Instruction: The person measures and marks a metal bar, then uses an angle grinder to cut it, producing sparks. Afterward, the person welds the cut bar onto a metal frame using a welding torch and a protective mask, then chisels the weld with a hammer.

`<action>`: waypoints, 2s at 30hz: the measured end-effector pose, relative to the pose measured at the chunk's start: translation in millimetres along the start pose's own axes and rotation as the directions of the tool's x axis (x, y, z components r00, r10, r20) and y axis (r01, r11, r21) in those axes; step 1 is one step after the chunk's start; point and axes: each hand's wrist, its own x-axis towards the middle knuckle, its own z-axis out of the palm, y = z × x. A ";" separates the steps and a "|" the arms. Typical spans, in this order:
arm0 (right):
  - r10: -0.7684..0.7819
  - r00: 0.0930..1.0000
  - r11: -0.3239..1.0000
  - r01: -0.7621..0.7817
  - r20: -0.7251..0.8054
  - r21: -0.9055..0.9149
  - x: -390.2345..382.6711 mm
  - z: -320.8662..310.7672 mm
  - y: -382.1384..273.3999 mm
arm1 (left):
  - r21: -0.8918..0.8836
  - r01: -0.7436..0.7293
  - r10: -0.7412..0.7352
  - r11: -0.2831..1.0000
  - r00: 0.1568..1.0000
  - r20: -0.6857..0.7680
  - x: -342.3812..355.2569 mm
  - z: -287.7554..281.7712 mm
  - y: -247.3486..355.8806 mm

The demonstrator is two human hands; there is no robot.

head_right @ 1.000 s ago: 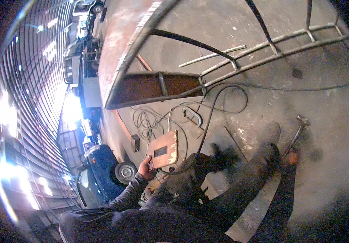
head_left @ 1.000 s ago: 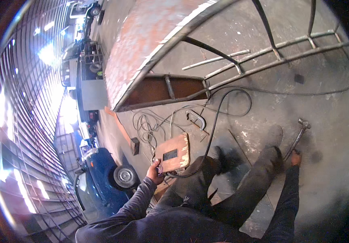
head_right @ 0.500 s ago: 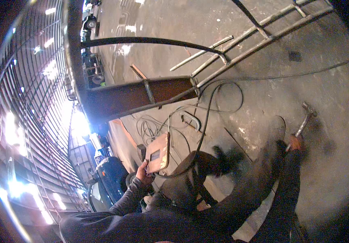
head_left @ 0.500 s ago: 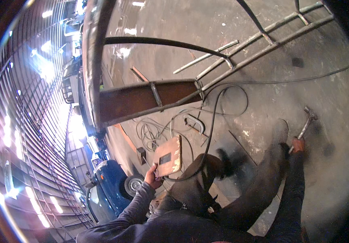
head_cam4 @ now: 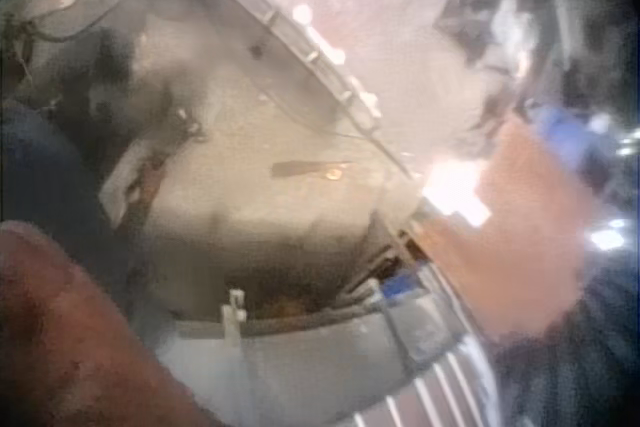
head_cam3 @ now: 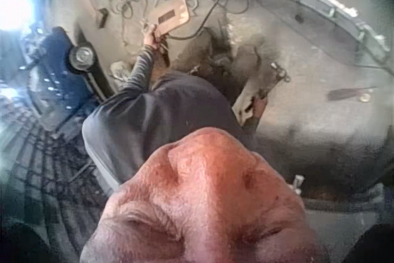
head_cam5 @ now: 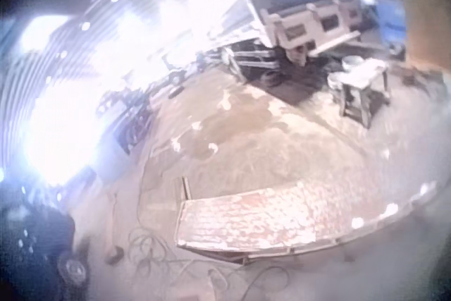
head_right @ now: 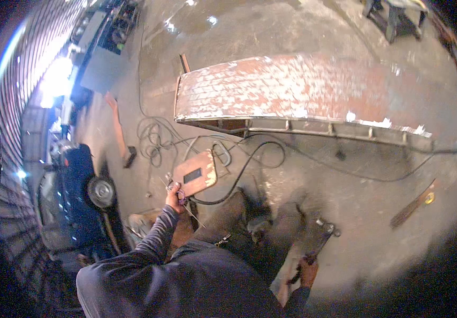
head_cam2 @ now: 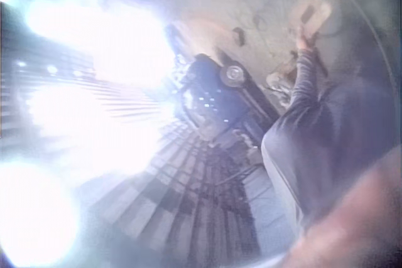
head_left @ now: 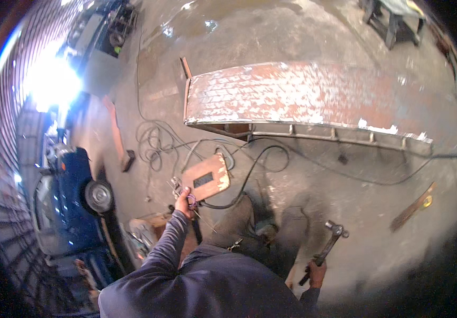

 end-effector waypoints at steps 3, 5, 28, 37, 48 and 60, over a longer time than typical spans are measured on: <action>-0.004 0.984 0.987 -0.025 0.178 0.160 -49.4 9.2 -168.4 | -0.254 0.038 -0.024 0.967 0.998 0.056 2.6 -7.7 -9.9; -0.044 0.990 0.995 0.033 0.132 0.090 -44.8 22.0 -225.9 | -0.364 0.079 -0.032 0.928 0.991 0.132 -21.9 3.9 -0.1; -0.129 0.507 0.239 0.850 0.852 -0.469 -30.1 421.0 -623.1 | -0.615 -0.160 0.221 0.772 0.975 0.024 -88.6 185.6 41.4; -0.091 0.368 0.047 0.930 0.925 -0.365 21.3 501.9 -653.8 | -0.553 -0.201 0.110 0.809 0.975 -0.192 -71.4 246.7 42.7; -0.122 0.379 0.070 0.925 0.917 -0.373 49.9 555.4 -697.9 | -0.550 -0.163 -0.019 0.819 0.951 -0.309 -74.5 270.7 31.6; -0.116 0.089 0.022 0.996 0.989 -0.087 6.7 552.3 -687.3 | -0.577 -0.120 -0.053 0.808 0.960 -0.274 -77.7 260.9 44.6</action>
